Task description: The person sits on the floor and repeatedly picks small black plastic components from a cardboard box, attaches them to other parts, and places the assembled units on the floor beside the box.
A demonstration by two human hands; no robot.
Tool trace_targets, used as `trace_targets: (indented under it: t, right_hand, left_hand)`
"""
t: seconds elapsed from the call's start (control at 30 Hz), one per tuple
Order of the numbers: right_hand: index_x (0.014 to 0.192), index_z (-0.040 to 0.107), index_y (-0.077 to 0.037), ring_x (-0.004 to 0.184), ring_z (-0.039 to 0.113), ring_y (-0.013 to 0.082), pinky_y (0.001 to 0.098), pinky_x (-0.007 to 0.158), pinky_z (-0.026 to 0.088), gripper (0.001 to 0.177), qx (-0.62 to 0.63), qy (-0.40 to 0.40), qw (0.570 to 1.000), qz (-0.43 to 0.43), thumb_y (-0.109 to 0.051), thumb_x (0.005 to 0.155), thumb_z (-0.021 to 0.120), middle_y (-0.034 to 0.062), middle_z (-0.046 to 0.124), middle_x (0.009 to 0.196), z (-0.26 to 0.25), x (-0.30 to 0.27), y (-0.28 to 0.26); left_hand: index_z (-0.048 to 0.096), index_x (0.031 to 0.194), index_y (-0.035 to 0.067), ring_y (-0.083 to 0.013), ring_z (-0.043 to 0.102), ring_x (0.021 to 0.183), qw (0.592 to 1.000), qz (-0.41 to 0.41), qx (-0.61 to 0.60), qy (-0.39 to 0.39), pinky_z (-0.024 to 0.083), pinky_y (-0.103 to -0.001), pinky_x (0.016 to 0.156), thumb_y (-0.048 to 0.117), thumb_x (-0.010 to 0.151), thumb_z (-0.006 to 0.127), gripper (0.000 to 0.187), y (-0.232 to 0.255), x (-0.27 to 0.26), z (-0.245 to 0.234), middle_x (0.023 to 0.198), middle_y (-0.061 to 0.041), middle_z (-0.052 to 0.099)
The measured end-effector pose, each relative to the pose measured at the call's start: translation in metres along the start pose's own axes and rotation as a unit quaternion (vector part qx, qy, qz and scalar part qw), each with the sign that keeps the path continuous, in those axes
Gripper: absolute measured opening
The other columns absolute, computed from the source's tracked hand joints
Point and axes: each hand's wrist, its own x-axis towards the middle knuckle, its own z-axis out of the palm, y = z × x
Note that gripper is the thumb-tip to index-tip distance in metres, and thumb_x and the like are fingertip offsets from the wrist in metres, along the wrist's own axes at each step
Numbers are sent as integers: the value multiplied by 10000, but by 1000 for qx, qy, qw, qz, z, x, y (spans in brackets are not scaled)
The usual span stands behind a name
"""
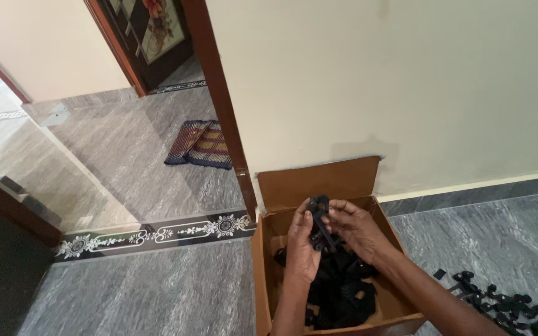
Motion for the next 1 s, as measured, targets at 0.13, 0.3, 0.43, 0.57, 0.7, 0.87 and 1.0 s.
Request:
trace_targets:
  t: [0.13,0.3,0.43,0.57,0.7,0.87,1.0]
  right_hand:
    - [1298,650,-18,1029,684,233,342,882,572,372,-177,100,979,-25,-180,964,678,137,731,1144,25,-14,-26]
    - [1331,629,3,1128,710,206,344,985,570,416,-278,9,958,-68,-168,954,669,130,742,1208,33,-18,-36]
    - [1415,557,-17,1242,648,201,347,1056,512,515,-284,-45,954,-81,-143,932,684,124,699,1320,32,-19,-26]
    - [1470,508,-57,1280,613,205,360,1062,500,604,-301,-47,949,-79,-128,904,708,115,666,1364,34,-20,-20]
    - [1484,462,-70,1307,591,193,355,1073,486,660,-313,-79,944,-74,-118,883,731,95,615,1424,32,-21,-23]
    - [1461,500,-51,1240,652,215,362,1034,525,601,-346,-103,930,-66,-136,907,715,131,672,1363,25,-18,-20]
    - [1450,505,-56,1247,651,190,342,1035,525,559,-420,-55,903,-71,-152,932,690,106,681,1337,23,-17,-6]
  left_hand:
    - [550,1424,65,-146,670,980,999,0,17,50,563,-322,902,189,963,689,498,-4,3,0,1072,-51,705]
    - [542,1433,47,-134,664,1014,999,18,10,46,546,-305,929,161,971,685,497,-7,6,-6,1094,-41,703]
    - [533,1441,42,-135,661,1026,999,22,20,39,537,-290,940,158,972,677,504,-8,7,-7,1102,-50,706]
    - [540,1433,47,-112,654,1048,995,19,79,51,539,-267,944,164,968,679,499,-7,7,-9,1132,-37,697]
    - [599,1360,22,-104,634,998,984,21,154,82,531,-263,844,144,951,711,441,-16,10,-14,1135,-27,689]
    - [623,1201,19,-109,623,923,978,49,176,104,518,-274,756,91,909,757,329,-30,15,-28,1058,-36,671]
    - [635,1134,44,-116,624,871,958,28,246,146,524,-265,772,137,911,776,279,-28,14,-31,982,-44,677]
